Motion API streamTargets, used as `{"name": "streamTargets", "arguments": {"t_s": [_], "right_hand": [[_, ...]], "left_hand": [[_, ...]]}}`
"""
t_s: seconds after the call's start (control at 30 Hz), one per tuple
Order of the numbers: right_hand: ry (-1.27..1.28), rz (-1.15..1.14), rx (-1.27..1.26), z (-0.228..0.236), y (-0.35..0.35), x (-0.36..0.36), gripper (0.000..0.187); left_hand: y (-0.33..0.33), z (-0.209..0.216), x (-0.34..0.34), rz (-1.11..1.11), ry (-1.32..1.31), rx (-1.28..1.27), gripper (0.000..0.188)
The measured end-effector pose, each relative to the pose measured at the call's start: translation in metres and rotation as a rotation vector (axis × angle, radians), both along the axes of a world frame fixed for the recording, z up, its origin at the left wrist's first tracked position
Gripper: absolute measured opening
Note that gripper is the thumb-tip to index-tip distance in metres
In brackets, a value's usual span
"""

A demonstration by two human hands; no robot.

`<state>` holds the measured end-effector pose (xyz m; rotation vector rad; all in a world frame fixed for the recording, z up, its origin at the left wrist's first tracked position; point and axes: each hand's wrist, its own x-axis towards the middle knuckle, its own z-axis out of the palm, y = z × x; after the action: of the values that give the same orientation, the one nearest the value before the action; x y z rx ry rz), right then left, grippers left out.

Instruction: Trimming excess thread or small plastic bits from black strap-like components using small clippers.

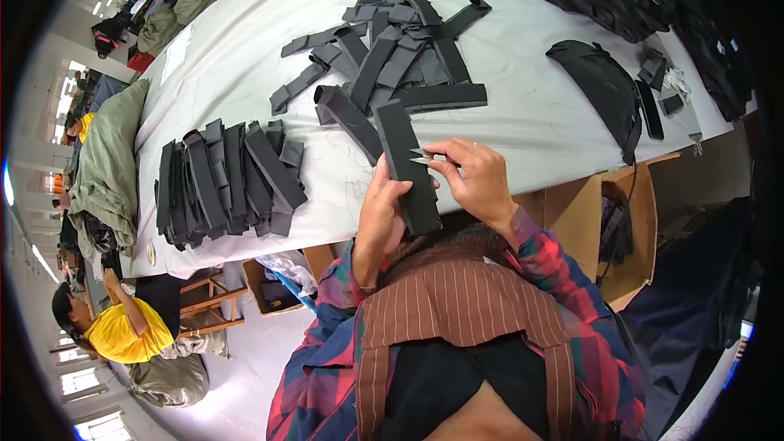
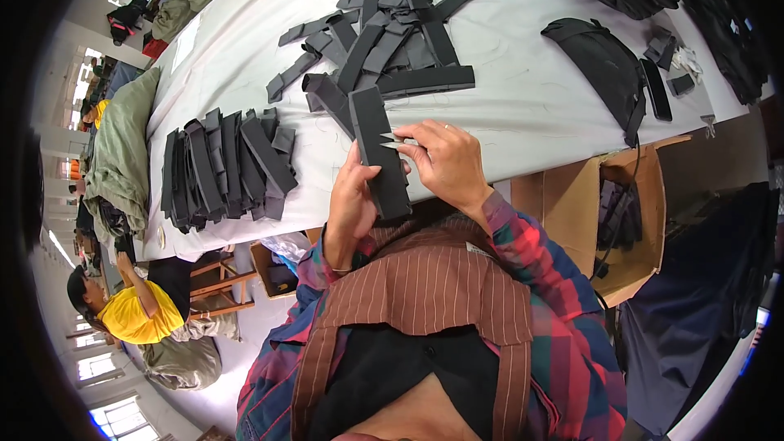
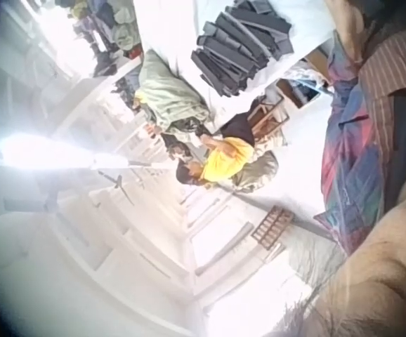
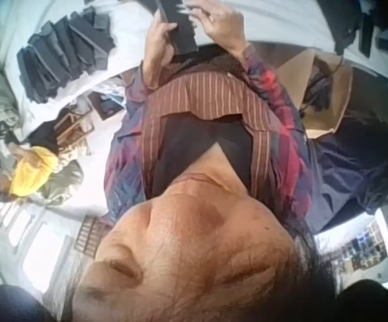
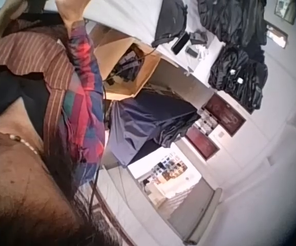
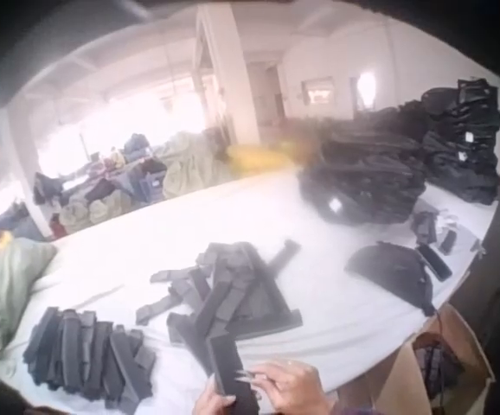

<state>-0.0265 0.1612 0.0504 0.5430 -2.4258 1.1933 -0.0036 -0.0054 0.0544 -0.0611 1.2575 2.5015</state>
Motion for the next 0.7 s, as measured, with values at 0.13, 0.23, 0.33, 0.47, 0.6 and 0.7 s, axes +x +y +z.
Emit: {"name": "streamTargets", "arguments": {"t_s": [0.13,0.23,0.33,0.47,0.6,0.7], "right_hand": [[-0.011,-0.047,-0.013,0.003,0.0,-0.001,0.015],[0.0,-0.06,-0.037,0.007,-0.001,0.003,0.014],[-0.147,-0.022,-0.115,0.01,0.005,0.01,0.014],[-0.11,0.087,-0.162,0.018,0.009,0.019,0.014],[-0.166,0.149,-0.109,0.02,0.008,0.024,0.015],[-0.047,0.138,-0.028,0.014,0.011,0.019,0.017]], "left_hand": [[-0.005,-0.001,0.001,-0.056,0.02,0.085,0.048],[-0.006,-0.003,0.001,-0.068,0.025,0.105,0.044],[-0.009,-0.007,0.001,-0.078,0.058,0.071,0.046],[-0.009,-0.005,-0.002,0.005,0.031,0.077,0.043],[-0.006,-0.001,-0.005,0.065,-0.005,0.119,0.041],[-0.006,-0.003,-0.008,0.006,0.033,0.12,0.042]]}}
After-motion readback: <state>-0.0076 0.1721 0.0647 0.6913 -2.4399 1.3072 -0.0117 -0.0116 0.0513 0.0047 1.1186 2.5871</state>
